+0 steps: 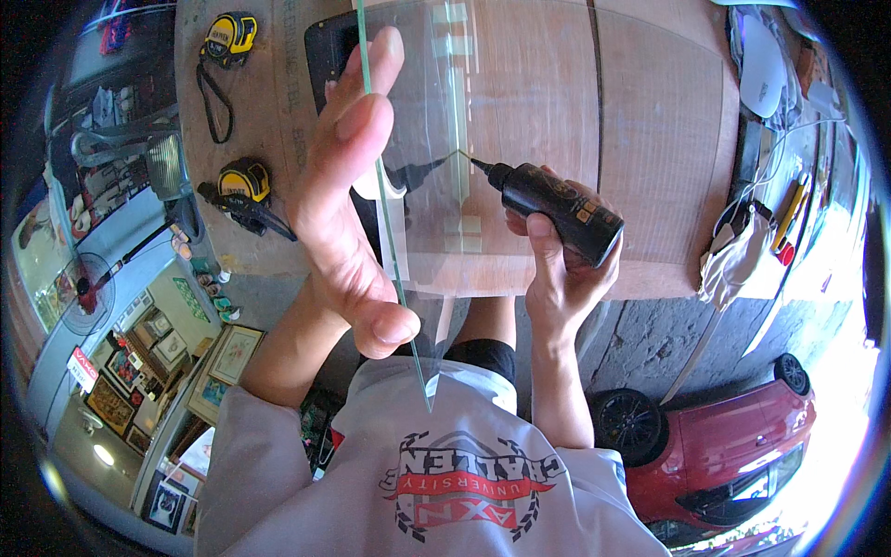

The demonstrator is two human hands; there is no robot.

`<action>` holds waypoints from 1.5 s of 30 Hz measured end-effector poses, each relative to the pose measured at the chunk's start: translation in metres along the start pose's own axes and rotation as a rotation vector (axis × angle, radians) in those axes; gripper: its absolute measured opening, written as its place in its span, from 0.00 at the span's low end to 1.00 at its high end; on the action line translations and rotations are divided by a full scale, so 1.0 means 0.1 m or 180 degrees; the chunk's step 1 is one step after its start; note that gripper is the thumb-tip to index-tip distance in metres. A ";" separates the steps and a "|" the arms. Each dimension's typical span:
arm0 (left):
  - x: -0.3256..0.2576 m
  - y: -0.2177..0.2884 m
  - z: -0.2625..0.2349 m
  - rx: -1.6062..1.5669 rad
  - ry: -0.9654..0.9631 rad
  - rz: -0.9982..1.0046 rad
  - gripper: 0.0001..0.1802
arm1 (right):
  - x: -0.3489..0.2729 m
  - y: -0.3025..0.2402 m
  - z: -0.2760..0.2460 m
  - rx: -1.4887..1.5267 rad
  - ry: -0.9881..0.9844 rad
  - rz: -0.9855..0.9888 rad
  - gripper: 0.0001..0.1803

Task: The person applies adhesive to the edges of a glass panel, joins it to another panel, and cures the bond using a UV light. They then spray and wipe the surface with a cloth.

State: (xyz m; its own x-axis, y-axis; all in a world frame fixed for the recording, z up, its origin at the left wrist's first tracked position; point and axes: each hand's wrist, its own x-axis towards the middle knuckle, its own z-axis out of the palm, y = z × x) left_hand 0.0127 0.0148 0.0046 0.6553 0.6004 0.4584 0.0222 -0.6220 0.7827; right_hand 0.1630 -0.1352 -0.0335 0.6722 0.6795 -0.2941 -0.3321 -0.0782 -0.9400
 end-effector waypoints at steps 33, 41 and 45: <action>-0.02 -0.21 0.06 -0.0341 0.0428 0.0621 0.60 | -0.28 0.00 -0.17 -0.0117 -0.0105 0.0088 0.28; 0.00 -0.10 0.06 -0.0244 0.0343 0.0319 0.59 | -0.35 0.00 -0.21 -0.0127 -0.0101 0.0107 0.29; 0.00 -0.11 0.06 -0.0219 0.0327 0.0349 0.58 | -0.39 0.00 -0.24 -0.0082 -0.0122 0.0147 0.29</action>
State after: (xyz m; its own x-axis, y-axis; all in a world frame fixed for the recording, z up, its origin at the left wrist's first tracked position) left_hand 0.0174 0.0184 -0.0061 0.5701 0.5812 0.5806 -0.0993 -0.6528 0.7510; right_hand 0.1527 -0.1796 -0.0258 0.6306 0.7020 -0.3310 -0.3448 -0.1287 -0.9298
